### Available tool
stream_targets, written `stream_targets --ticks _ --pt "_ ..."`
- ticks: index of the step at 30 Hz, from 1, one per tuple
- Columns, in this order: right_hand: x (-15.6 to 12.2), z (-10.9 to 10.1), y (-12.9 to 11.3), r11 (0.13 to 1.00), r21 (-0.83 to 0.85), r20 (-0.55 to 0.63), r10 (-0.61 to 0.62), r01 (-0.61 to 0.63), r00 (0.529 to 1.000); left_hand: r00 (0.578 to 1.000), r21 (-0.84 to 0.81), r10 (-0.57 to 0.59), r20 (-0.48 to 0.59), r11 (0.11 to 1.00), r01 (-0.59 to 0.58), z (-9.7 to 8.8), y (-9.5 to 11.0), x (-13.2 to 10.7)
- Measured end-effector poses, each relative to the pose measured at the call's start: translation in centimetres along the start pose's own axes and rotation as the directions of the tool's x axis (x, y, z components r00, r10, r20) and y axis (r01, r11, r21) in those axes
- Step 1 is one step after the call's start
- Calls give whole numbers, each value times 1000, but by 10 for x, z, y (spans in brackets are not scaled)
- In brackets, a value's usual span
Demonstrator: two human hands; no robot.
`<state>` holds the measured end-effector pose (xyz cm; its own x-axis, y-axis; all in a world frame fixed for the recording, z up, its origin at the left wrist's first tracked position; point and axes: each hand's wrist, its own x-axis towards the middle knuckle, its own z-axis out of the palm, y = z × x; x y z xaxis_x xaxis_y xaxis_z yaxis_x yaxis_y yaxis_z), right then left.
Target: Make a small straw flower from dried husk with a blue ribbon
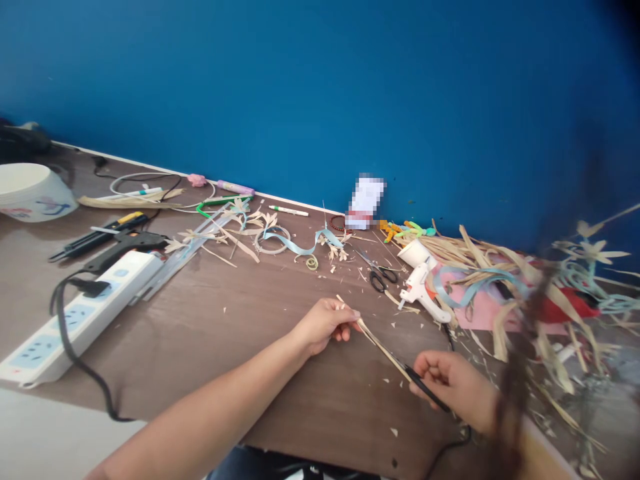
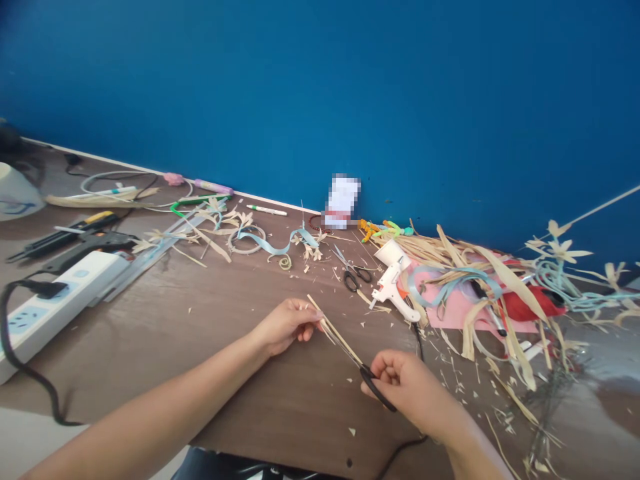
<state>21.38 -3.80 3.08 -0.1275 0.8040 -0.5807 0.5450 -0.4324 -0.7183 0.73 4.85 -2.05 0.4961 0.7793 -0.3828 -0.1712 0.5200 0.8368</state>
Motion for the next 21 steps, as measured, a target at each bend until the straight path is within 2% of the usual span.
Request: stream_targets --ticks 8,11,13,18,21 --pt "-3 2 -1 988 -131 -24 -86 82 996 1000 22 25 -10 999 -25 1 -3 0" --pt "-8 2 0 983 -161 9 -90 91 996 1000 18 30 -7 999 -30 1 -2 0" --pt "-12 1 0 990 -119 27 -73 76 997 1000 10 23 -15 1000 -23 1 -1 0" --pt "-13 1 2 996 52 -124 -63 69 990 999 -48 31 -37 998 -33 1 -2 1" --pt "-7 6 6 996 67 -111 -43 51 993 999 -62 34 -31 997 -35 0 -3 1"
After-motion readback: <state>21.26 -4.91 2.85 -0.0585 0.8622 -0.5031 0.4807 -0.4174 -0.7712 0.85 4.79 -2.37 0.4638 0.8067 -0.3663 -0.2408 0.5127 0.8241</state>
